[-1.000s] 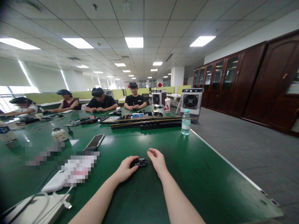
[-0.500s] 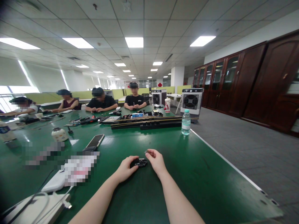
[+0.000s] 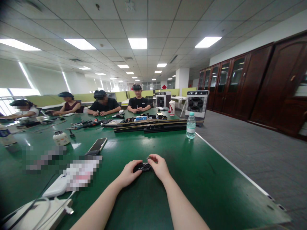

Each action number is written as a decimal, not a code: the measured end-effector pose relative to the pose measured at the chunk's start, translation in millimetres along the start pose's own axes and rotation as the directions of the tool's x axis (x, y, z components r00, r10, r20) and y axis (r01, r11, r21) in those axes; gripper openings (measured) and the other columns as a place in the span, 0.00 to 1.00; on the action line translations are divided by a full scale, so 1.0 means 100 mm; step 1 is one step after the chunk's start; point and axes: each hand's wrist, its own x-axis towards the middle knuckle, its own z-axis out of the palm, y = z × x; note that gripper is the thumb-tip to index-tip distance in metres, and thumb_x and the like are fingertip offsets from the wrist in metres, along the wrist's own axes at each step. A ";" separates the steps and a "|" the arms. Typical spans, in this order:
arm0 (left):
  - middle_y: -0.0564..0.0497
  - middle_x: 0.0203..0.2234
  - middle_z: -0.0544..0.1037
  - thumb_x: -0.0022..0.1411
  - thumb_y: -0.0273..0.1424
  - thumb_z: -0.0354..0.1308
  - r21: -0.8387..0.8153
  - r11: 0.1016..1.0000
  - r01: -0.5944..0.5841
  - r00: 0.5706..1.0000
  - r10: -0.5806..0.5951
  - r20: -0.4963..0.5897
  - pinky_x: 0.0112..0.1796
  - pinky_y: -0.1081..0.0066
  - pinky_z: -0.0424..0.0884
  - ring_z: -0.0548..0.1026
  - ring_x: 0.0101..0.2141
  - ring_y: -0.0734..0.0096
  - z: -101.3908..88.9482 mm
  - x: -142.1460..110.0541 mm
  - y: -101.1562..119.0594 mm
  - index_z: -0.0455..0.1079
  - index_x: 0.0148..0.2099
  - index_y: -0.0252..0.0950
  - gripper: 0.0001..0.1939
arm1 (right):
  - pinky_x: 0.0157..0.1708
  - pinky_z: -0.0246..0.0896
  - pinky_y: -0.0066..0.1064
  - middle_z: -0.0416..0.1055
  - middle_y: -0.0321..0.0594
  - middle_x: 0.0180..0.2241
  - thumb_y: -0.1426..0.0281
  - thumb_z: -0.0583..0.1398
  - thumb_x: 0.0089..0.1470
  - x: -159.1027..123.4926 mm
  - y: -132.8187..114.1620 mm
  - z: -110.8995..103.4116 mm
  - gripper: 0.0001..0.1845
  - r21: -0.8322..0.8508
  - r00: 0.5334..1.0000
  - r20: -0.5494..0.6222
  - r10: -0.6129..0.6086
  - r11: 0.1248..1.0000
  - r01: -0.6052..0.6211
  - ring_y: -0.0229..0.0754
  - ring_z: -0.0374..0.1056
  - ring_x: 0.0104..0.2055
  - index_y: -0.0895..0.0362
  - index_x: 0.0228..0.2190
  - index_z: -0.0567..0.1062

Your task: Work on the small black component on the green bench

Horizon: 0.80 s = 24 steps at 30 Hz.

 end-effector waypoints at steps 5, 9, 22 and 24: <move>0.47 0.44 0.74 0.52 0.28 0.57 -0.001 1.000 0.002 1.000 -0.002 0.002 0.49 0.64 0.64 0.70 0.45 0.62 0.00 0.00 0.00 0.67 0.50 0.37 0.21 | 0.42 0.65 0.38 0.76 0.44 0.34 0.63 0.63 0.41 -0.01 -0.01 0.01 0.16 0.000 1.000 -0.001 0.004 1.000 -0.004 0.45 0.71 0.37 0.58 0.34 0.76; 0.47 0.44 0.74 0.52 0.28 0.57 -0.002 1.000 0.000 1.000 0.000 0.004 0.48 0.64 0.64 0.70 0.45 0.62 0.00 0.01 0.00 0.67 0.50 0.37 0.21 | 0.42 0.65 0.38 0.76 0.44 0.35 0.64 0.63 0.41 0.00 0.00 0.01 0.16 -0.012 1.000 -0.004 -0.002 1.000 0.002 0.45 0.71 0.38 0.58 0.34 0.75; 0.48 0.44 0.73 0.51 0.27 0.57 0.002 1.000 -0.012 1.000 0.012 0.013 0.48 0.64 0.64 0.70 0.45 0.62 0.00 0.01 -0.01 0.67 0.50 0.38 0.22 | 0.44 0.62 0.37 0.76 0.40 0.35 0.66 0.60 0.43 -0.04 -0.03 0.00 0.15 -0.203 0.997 0.076 -0.009 0.979 0.024 0.44 0.70 0.39 0.56 0.36 0.76; 0.48 0.44 0.73 0.51 0.27 0.57 0.004 1.000 -0.011 1.000 0.011 0.012 0.48 0.64 0.64 0.70 0.45 0.62 -0.01 0.01 0.00 0.67 0.50 0.38 0.22 | 0.45 0.61 0.38 0.76 0.40 0.36 0.67 0.60 0.43 -0.06 -0.05 0.00 0.14 -0.240 0.996 0.092 -0.009 0.970 0.031 0.45 0.70 0.40 0.55 0.36 0.76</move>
